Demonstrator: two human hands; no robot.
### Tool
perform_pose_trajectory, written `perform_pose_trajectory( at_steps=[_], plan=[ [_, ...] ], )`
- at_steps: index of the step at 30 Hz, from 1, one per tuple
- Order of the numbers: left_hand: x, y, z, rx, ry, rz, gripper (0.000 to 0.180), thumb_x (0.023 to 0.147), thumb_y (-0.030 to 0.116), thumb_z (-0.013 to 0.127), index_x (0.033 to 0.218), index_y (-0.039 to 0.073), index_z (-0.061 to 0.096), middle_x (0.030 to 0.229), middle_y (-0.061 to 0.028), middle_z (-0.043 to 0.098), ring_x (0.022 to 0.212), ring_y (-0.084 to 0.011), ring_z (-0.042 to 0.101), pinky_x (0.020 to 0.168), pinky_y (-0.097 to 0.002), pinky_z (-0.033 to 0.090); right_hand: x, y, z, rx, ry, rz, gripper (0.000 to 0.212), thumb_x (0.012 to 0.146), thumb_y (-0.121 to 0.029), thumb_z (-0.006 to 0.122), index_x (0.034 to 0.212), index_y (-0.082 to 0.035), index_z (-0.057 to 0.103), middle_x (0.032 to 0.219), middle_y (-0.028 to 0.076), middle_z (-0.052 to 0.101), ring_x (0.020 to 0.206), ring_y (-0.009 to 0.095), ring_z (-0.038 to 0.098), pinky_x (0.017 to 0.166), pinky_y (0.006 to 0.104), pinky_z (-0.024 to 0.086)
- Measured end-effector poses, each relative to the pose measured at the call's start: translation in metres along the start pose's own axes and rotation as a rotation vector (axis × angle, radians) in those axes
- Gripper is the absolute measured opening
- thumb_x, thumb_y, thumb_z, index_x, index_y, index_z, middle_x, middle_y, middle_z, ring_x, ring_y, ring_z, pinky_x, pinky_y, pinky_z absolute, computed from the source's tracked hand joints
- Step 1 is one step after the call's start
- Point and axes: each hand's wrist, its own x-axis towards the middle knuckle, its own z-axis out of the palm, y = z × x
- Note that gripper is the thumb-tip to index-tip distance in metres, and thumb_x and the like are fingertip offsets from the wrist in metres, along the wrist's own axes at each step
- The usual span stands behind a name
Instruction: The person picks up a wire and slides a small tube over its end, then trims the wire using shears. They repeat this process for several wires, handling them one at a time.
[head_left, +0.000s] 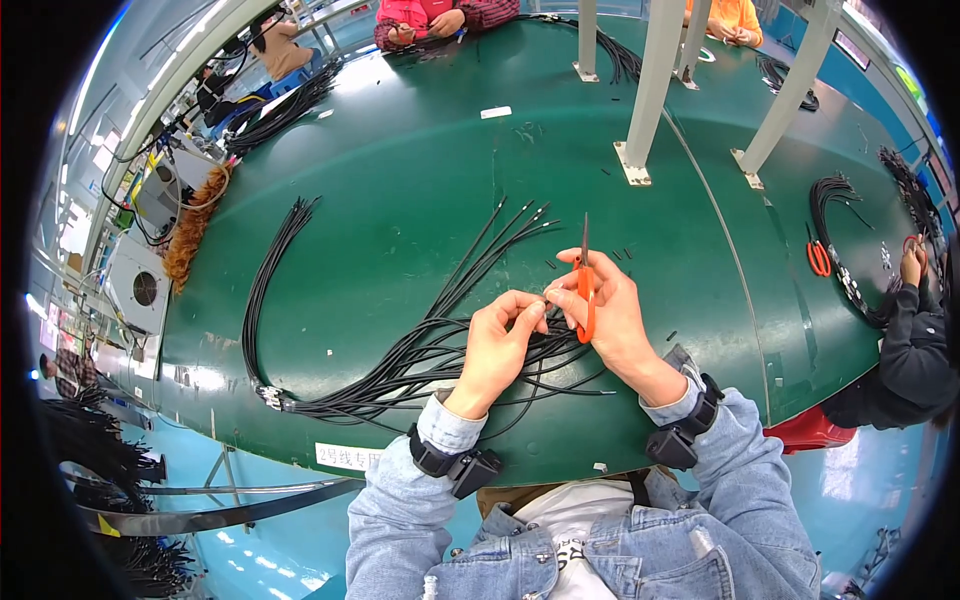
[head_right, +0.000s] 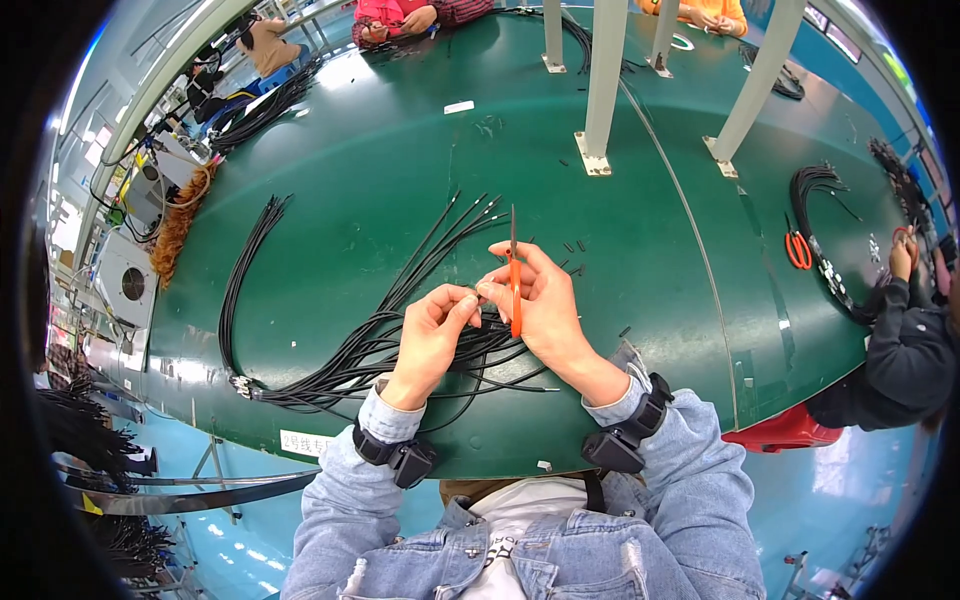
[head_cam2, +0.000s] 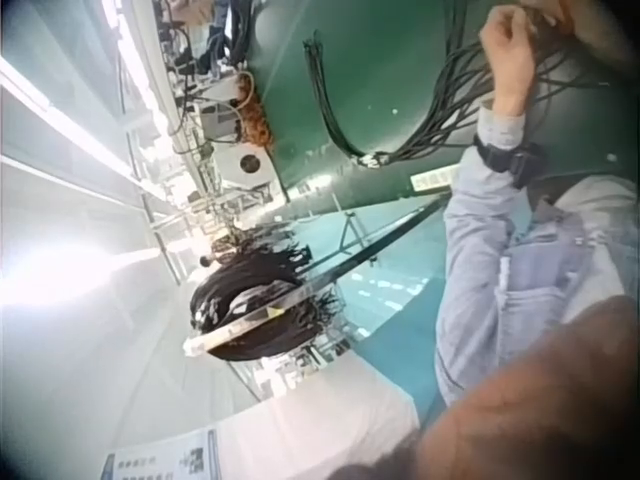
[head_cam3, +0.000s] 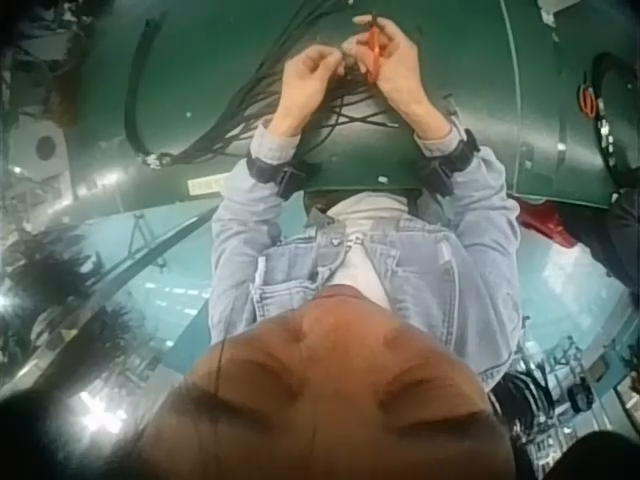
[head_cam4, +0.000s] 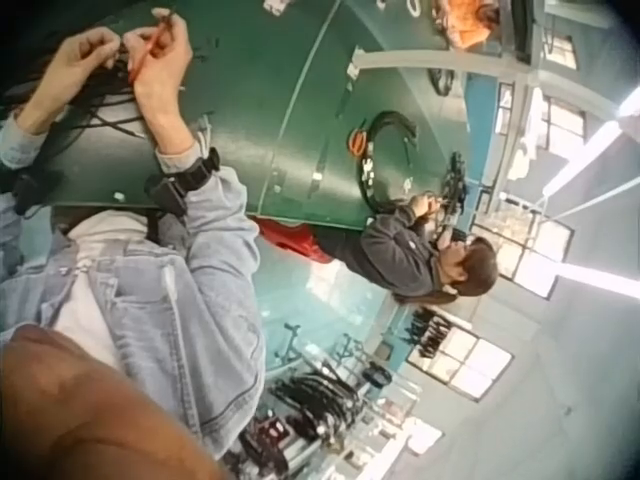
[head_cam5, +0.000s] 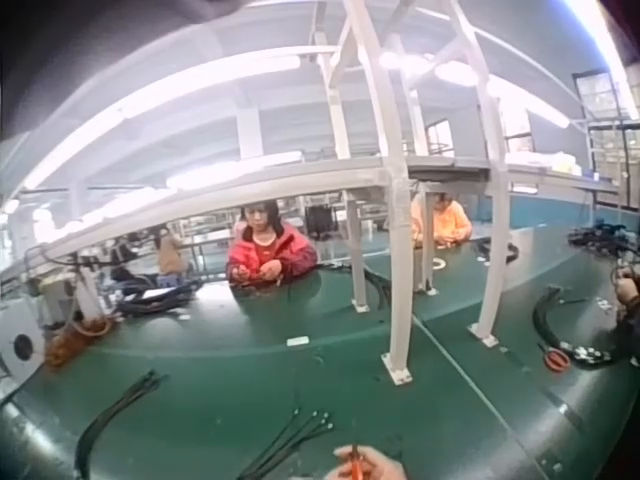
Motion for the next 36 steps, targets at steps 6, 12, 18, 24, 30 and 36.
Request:
perform_pose_trajectory(
  at_steps=[6,12,18,24,30,36],
  plan=[
    [0.002,-0.007,0.004,0.001,0.033,0.016,0.012,0.089,0.009,0.053,0.088,-0.002,0.058,0.072,-0.0013,0.058,0.068,-0.0058,0.052,0.064,-0.0203,0.042,-0.001,0.011,-0.001,0.008,0.004,-0.002,0.041,0.079,-0.003,0.064,0.116,0.000,0.047,0.085,0.008,0.062,0.058,0.007,0.050,0.052,0.0189,0.041],
    [0.011,-0.009,0.009,-0.038,0.076,0.022,0.012,0.088,0.010,0.056,0.091,-0.001,0.058,0.077,-0.0029,0.060,0.069,-0.0065,0.053,0.065,-0.0204,0.043,0.004,0.014,-0.004,0.040,0.036,-0.024,0.039,0.081,-0.004,0.063,0.116,0.000,0.046,0.093,0.011,0.062,0.060,0.007,0.050,0.053,0.0195,0.041],
    [0.044,-0.021,-0.019,0.610,0.274,0.335,0.020,0.080,0.012,0.065,0.097,0.003,0.060,0.083,-0.0040,0.059,0.071,-0.0115,0.054,0.066,-0.0245,0.044,0.019,0.000,-0.035,0.079,0.212,-0.100,0.037,0.083,-0.009,0.062,0.114,0.002,0.045,0.097,0.014,0.062,0.058,0.007,0.049,0.052,0.0204,0.041],
    [0.077,-0.028,-0.054,1.181,0.338,0.503,0.021,0.075,0.013,0.067,0.094,0.006,0.061,0.080,-0.0073,0.059,0.068,-0.0165,0.055,0.064,-0.0276,0.044,0.016,-0.010,-0.039,0.114,0.208,-0.101,0.037,0.085,-0.014,0.060,0.114,0.004,0.044,0.095,0.015,0.062,0.056,0.008,0.046,0.051,0.0207,0.039],
    [0.093,-0.024,-0.061,0.952,0.369,0.163,0.017,0.076,0.014,0.066,0.089,0.004,0.061,0.075,-0.0059,0.062,0.065,-0.0151,0.057,0.061,-0.0259,0.043,0.015,-0.012,-0.044,0.130,0.189,-0.080,0.037,0.085,-0.014,0.060,0.114,0.003,0.045,0.092,0.014,0.062,0.056,0.008,0.046,0.051,0.0207,0.039],
    [0.092,0.007,-0.062,0.565,0.358,0.192,0.018,0.080,0.014,0.064,0.092,0.001,0.062,0.072,-0.0033,0.063,0.064,-0.0090,0.055,0.060,-0.0217,0.043,0.012,-0.016,-0.042,0.130,0.131,-0.090,0.037,0.084,-0.012,0.061,0.114,0.003,0.045,0.091,0.014,0.062,0.057,0.008,0.047,0.052,0.0211,0.040]
  ],
)
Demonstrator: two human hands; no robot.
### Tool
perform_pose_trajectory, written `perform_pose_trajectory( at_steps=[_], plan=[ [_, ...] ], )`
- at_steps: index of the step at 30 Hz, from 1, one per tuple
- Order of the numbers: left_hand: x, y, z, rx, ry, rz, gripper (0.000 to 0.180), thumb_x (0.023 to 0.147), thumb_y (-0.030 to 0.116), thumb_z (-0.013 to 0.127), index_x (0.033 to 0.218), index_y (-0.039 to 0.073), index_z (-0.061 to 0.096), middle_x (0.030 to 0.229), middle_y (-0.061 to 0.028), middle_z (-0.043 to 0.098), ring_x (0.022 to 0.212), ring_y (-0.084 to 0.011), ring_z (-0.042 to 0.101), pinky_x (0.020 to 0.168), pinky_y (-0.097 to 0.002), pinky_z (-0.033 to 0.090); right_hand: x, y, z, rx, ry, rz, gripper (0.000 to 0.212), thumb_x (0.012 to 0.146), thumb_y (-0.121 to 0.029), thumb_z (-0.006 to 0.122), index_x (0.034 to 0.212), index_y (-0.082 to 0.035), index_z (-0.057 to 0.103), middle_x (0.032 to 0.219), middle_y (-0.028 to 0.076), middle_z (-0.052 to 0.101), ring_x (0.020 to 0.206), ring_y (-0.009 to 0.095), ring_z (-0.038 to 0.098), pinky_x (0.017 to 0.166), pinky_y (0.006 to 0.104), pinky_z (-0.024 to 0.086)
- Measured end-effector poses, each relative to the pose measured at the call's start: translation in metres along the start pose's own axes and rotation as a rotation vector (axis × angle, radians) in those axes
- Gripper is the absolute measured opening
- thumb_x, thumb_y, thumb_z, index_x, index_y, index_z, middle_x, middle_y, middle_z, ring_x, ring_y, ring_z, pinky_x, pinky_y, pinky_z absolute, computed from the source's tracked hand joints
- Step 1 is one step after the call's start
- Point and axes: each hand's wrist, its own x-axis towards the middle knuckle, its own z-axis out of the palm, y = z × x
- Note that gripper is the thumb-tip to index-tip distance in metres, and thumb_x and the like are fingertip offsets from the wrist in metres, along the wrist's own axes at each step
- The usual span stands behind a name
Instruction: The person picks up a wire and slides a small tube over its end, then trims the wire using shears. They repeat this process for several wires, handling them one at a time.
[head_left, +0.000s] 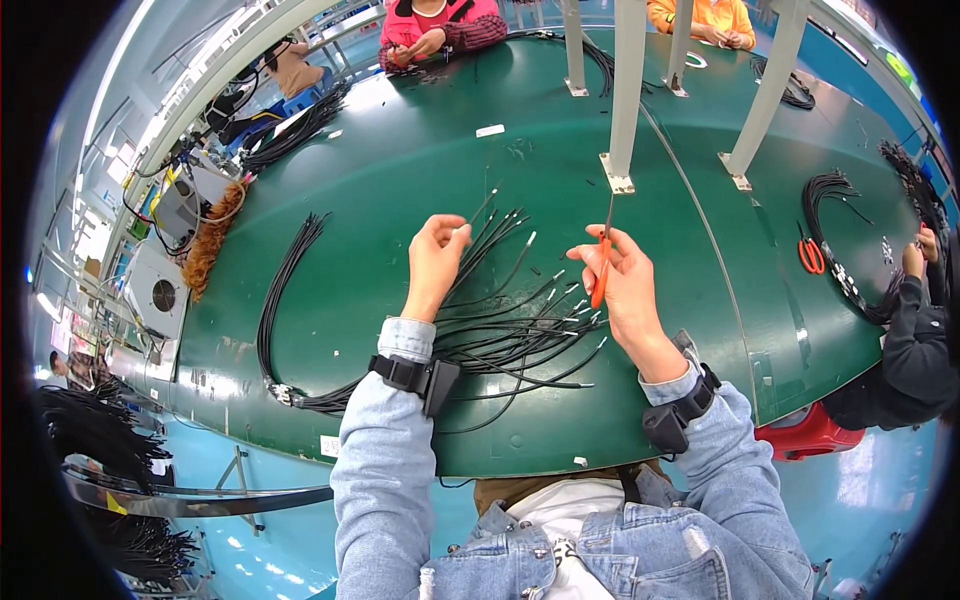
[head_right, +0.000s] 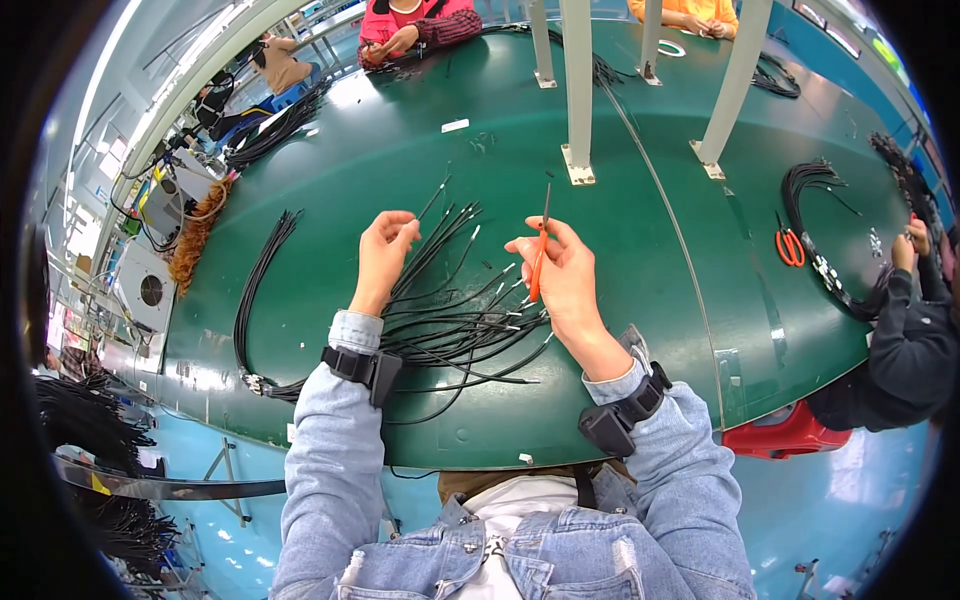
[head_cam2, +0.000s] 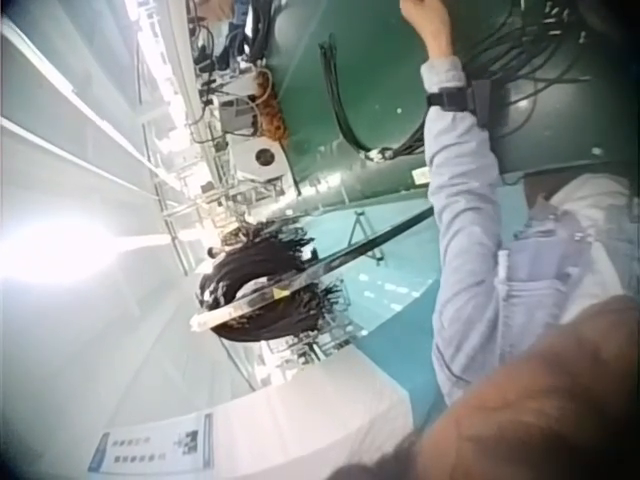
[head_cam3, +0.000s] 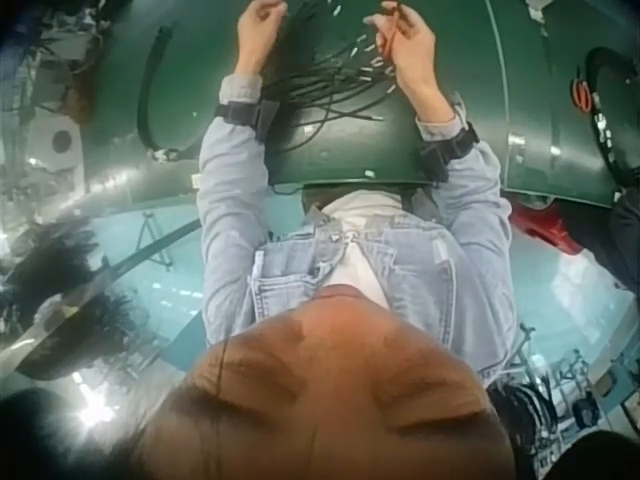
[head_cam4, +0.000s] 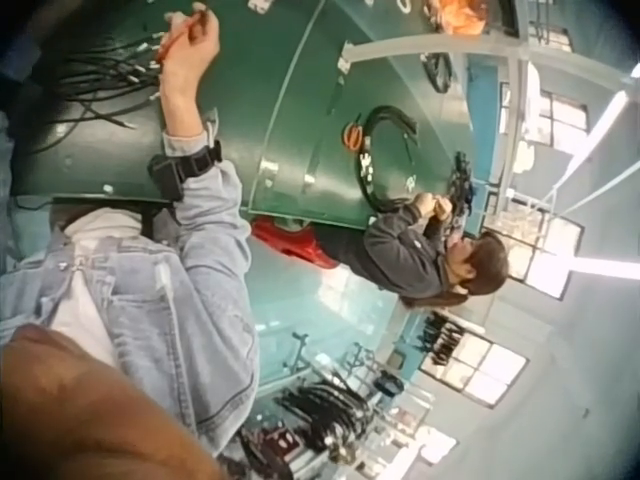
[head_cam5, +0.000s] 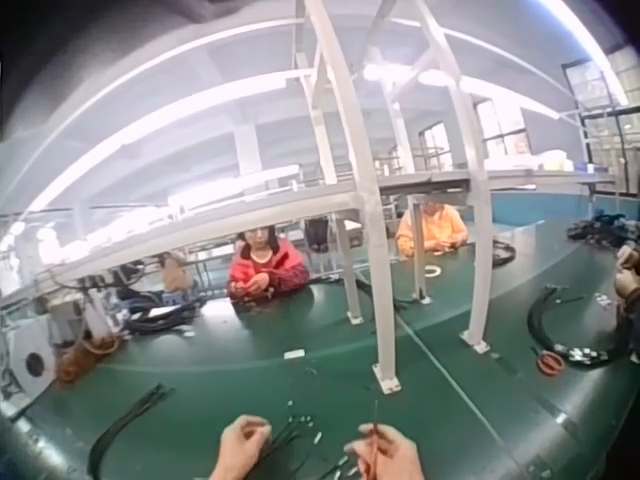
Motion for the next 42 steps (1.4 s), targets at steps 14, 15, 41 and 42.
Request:
perform_pose_trajectory(
  at_steps=[14,15,41,42],
  plan=[
    [-0.090,0.061,0.035,-0.290,-0.314,0.007,0.013,0.086,0.012,0.059,0.089,-0.001,0.062,0.069,0.0004,0.059,0.062,-0.0036,0.050,0.055,-0.0187,0.038,-0.008,0.005,0.008,-0.021,-0.081,-0.007,0.035,0.077,-0.005,0.067,0.108,0.000,0.051,0.084,0.010,0.063,0.070,0.013,0.058,0.065,0.0236,0.048],
    [-0.093,0.059,0.035,-0.339,-0.307,-0.038,0.013,0.086,0.012,0.059,0.088,-0.001,0.062,0.067,0.0005,0.058,0.061,-0.0038,0.050,0.055,-0.0188,0.039,-0.009,0.005,0.008,-0.023,-0.087,0.026,0.034,0.077,-0.005,0.068,0.107,-0.001,0.051,0.083,0.009,0.063,0.070,0.013,0.058,0.065,0.0237,0.048],
    [-0.107,0.049,0.026,-0.629,-0.359,-0.287,0.013,0.089,0.010,0.055,0.088,-0.002,0.059,0.071,0.0013,0.056,0.066,-0.0041,0.049,0.061,-0.0182,0.040,-0.011,0.008,0.017,-0.134,-0.183,0.104,0.032,0.078,-0.003,0.065,0.107,-0.001,0.051,0.081,0.007,0.061,0.069,0.012,0.057,0.065,0.0244,0.047],
    [-0.107,0.047,0.027,-0.617,-0.364,-0.272,0.013,0.089,0.011,0.055,0.088,-0.002,0.059,0.071,0.0014,0.056,0.066,-0.0043,0.049,0.061,-0.0183,0.040,-0.011,0.011,0.017,-0.140,-0.185,0.094,0.033,0.078,-0.003,0.065,0.107,-0.001,0.051,0.081,0.007,0.061,0.069,0.011,0.057,0.065,0.0244,0.047]
  ],
)
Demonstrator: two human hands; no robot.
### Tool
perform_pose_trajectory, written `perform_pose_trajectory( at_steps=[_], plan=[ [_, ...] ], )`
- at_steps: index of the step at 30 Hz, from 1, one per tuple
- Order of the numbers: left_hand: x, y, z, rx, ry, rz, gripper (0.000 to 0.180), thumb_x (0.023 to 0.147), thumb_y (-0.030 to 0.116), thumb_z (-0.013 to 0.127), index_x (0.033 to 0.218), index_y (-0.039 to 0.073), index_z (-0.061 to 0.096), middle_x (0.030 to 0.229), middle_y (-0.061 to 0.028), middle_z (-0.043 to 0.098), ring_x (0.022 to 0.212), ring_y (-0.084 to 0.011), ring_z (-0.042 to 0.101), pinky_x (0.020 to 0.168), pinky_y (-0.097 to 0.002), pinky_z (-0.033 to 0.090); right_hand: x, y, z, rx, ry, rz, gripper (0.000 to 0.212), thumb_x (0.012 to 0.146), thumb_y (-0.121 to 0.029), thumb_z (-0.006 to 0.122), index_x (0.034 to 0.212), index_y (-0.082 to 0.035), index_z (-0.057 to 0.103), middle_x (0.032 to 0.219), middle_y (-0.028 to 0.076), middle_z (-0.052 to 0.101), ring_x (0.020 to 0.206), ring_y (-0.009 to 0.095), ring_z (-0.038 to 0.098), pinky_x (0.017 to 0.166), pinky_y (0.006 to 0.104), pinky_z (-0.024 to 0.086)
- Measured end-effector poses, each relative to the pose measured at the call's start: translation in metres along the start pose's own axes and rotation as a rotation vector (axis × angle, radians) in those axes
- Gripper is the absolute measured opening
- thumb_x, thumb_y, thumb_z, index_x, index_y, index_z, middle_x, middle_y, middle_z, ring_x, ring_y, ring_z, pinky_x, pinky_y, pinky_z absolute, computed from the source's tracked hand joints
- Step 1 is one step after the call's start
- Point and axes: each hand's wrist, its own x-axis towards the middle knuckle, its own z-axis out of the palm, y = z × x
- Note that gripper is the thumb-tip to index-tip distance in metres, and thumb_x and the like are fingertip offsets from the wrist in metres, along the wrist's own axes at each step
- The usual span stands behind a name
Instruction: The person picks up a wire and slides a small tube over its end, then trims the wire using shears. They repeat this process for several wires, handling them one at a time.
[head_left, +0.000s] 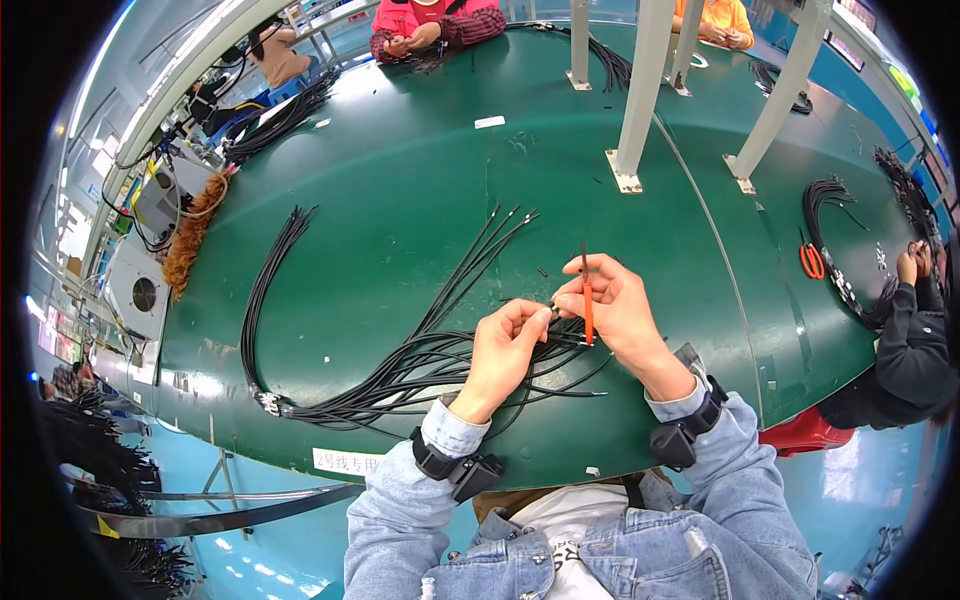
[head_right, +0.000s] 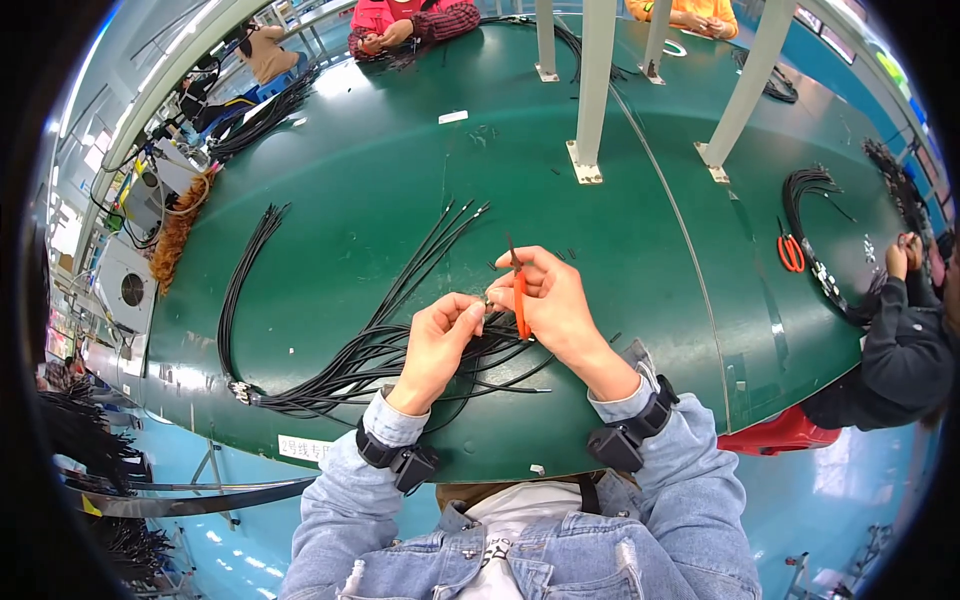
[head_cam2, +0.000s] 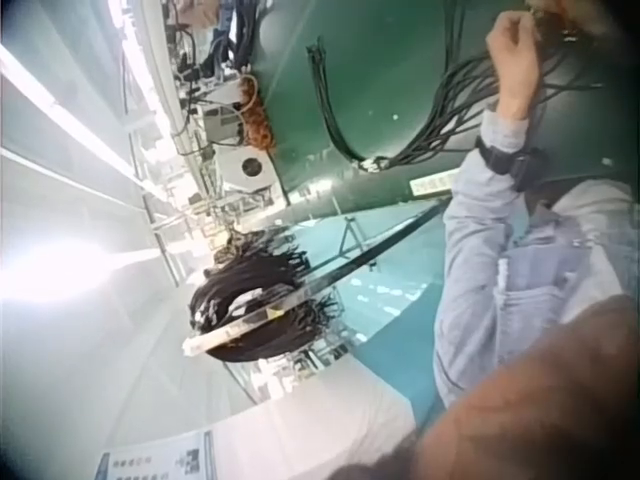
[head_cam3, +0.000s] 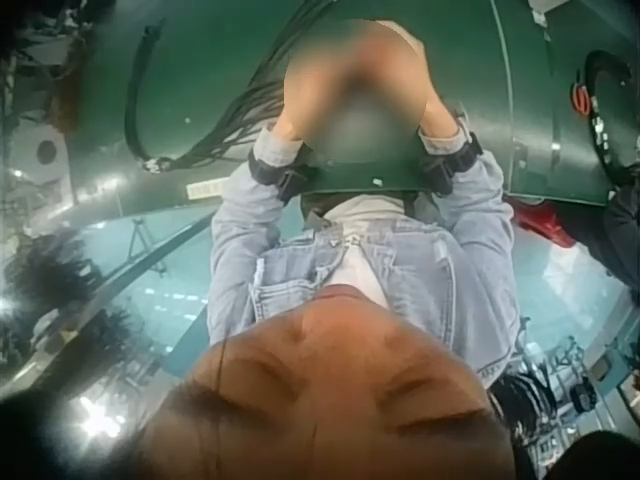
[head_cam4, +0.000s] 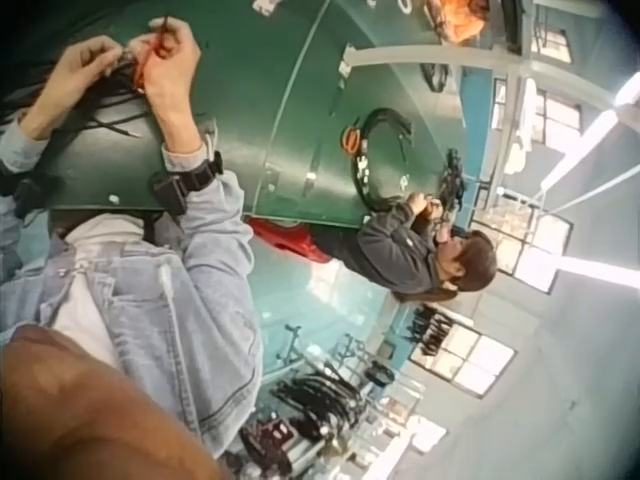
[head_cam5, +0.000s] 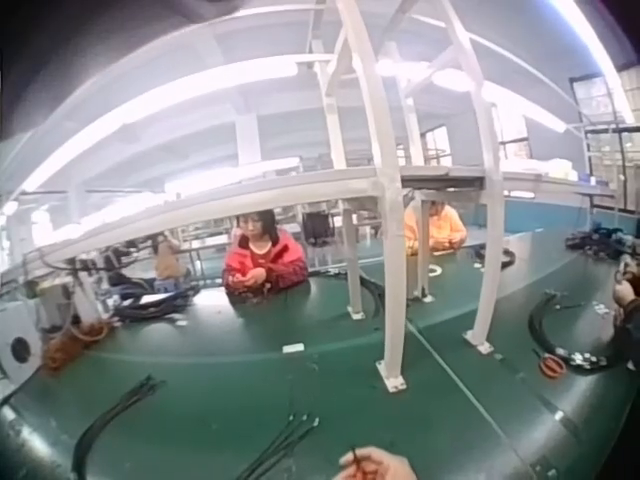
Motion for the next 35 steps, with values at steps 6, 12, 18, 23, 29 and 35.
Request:
perform_pose_trajectory(
  at_steps=[6,12,18,23,29,35],
  plan=[
    [0.001,0.002,-0.010,-0.004,0.042,-0.047,0.015,0.090,0.016,0.054,0.088,0.002,0.058,0.068,0.0033,0.052,0.057,-0.0006,0.039,0.048,-0.0160,0.028,0.018,-0.008,-0.052,-0.040,0.274,-0.107,0.033,0.077,-0.003,0.066,0.106,-0.001,0.051,0.079,0.007,0.061,0.067,0.011,0.057,0.063,0.0235,0.046],
    [0.002,0.004,-0.004,-0.146,0.035,-0.033,0.015,0.091,0.017,0.053,0.091,0.003,0.057,0.070,0.0029,0.052,0.056,-0.0014,0.039,0.048,-0.0161,0.028,0.027,0.010,-0.066,-0.543,0.203,-0.052,0.030,0.078,-0.002,0.065,0.105,0.000,0.051,0.081,0.007,0.062,0.069,0.009,0.057,0.063,0.0220,0.045],
    [0.000,0.003,-0.008,-0.148,0.046,-0.019,0.014,0.092,0.017,0.051,0.091,0.003,0.056,0.072,0.0021,0.052,0.060,-0.0039,0.042,0.053,-0.0176,0.033,0.016,-0.002,-0.026,-0.367,0.222,-0.202,0.032,0.079,-0.003,0.064,0.107,0.002,0.050,0.086,0.009,0.064,0.077,0.010,0.059,0.068,0.0220,0.046],
    [0.002,-0.001,-0.007,-0.159,0.032,0.032,0.014,0.092,0.016,0.050,0.089,0.004,0.055,0.073,0.0013,0.053,0.064,-0.0059,0.044,0.059,-0.0194,0.036,0.002,0.001,0.011,-0.142,0.048,-0.158,0.032,0.080,-0.004,0.064,0.108,0.001,0.050,0.087,0.010,0.064,0.080,0.011,0.059,0.070,0.0228,0.047],
    [0.002,-0.006,-0.006,-0.200,0.015,0.030,0.011,0.091,0.015,0.051,0.089,0.004,0.054,0.074,0.0010,0.053,0.065,-0.0055,0.044,0.060,-0.0192,0.037,0.000,0.009,0.019,0.015,0.054,-0.036,0.033,0.080,-0.004,0.064,0.109,0.001,0.050,0.088,0.009,0.063,0.081,0.012,0.059,0.072,0.0244,0.047],
    [0.003,-0.010,-0.006,-0.202,0.011,0.018,0.011,0.091,0.015,0.051,0.090,0.004,0.054,0.074,0.0006,0.053,0.065,-0.0059,0.044,0.061,-0.0197,0.038,-0.001,0.012,0.019,0.054,0.066,-0.068,0.035,0.081,-0.007,0.065,0.111,0.000,0.050,0.088,0.009,0.063,0.082,0.012,0.058,0.074,0.0239,0.046]
  ],
)
